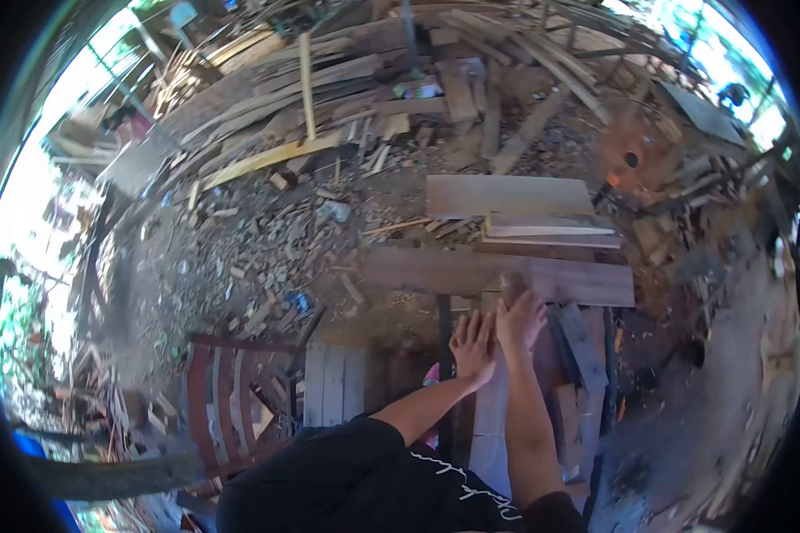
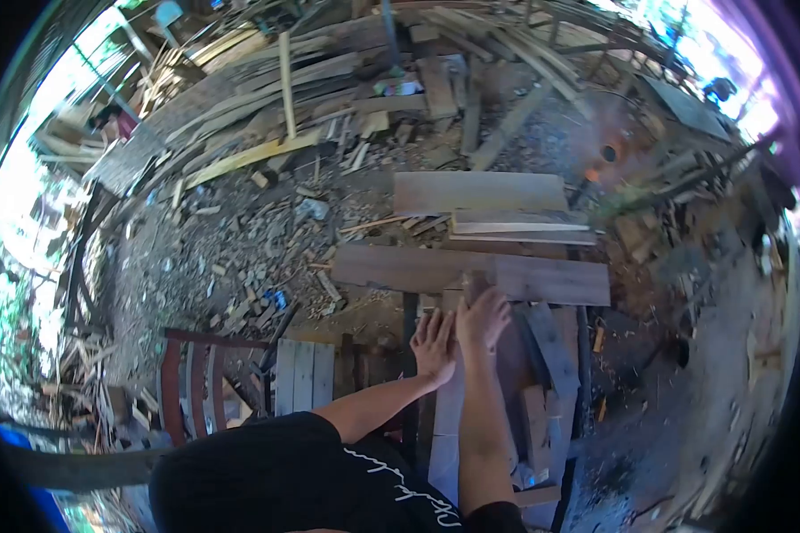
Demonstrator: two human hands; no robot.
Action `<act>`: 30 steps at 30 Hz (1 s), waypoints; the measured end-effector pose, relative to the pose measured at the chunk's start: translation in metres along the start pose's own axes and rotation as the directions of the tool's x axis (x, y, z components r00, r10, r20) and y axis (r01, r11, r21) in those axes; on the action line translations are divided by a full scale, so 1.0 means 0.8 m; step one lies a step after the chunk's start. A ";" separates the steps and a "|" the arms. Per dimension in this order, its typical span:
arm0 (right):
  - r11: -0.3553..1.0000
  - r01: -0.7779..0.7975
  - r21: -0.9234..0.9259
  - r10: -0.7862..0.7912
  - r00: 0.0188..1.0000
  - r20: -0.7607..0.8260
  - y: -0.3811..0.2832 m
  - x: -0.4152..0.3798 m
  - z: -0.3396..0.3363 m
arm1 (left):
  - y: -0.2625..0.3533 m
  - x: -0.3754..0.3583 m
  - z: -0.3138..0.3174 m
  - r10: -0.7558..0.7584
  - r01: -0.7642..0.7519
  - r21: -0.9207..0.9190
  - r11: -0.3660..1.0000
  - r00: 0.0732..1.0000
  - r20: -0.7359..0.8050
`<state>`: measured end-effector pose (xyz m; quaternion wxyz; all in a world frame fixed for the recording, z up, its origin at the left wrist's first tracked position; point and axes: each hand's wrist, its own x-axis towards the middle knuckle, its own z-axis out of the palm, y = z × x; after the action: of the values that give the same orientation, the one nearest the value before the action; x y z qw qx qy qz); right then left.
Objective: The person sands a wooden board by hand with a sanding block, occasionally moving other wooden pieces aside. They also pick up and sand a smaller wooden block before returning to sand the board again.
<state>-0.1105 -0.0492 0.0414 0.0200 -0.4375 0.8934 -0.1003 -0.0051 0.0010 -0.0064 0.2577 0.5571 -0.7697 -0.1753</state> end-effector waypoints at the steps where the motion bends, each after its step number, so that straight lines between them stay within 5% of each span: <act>1: 0.999 -0.032 -0.004 0.032 0.999 -0.016 0.004 -0.009 -0.010 | 0.000 0.001 0.000 -0.012 0.012 -0.003 1.000 1.000 -0.013; 3: 0.988 0.000 0.157 -0.008 0.999 0.051 0.014 -0.039 -0.025 | -0.002 0.001 0.001 -0.036 0.036 -0.030 0.999 0.999 0.002; 10: 0.988 -0.094 0.120 0.091 0.995 0.035 0.110 -0.244 -0.041 | -0.003 0.002 -0.004 -0.007 0.009 -0.040 0.999 0.999 0.037; 18: 0.970 -0.067 0.234 0.075 0.997 -0.024 0.011 -0.011 -0.020 | -0.007 0.003 0.000 0.006 -0.004 -0.028 1.000 0.996 0.085; 26: 0.966 -0.177 0.187 0.165 0.983 0.078 0.112 -0.232 -0.061 | -0.014 0.003 0.006 0.033 -0.030 -0.027 0.999 0.991 0.130; 30: 0.959 -0.191 0.207 0.179 0.981 0.074 0.099 -0.200 -0.058 | -0.014 0.001 0.001 0.062 -0.052 -0.085 0.995 0.991 0.115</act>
<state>-0.0789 0.1313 0.0630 0.1003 -0.3498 0.9136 -0.1815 0.0029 -0.0036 -0.0128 0.2393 0.5126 -0.7914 -0.2316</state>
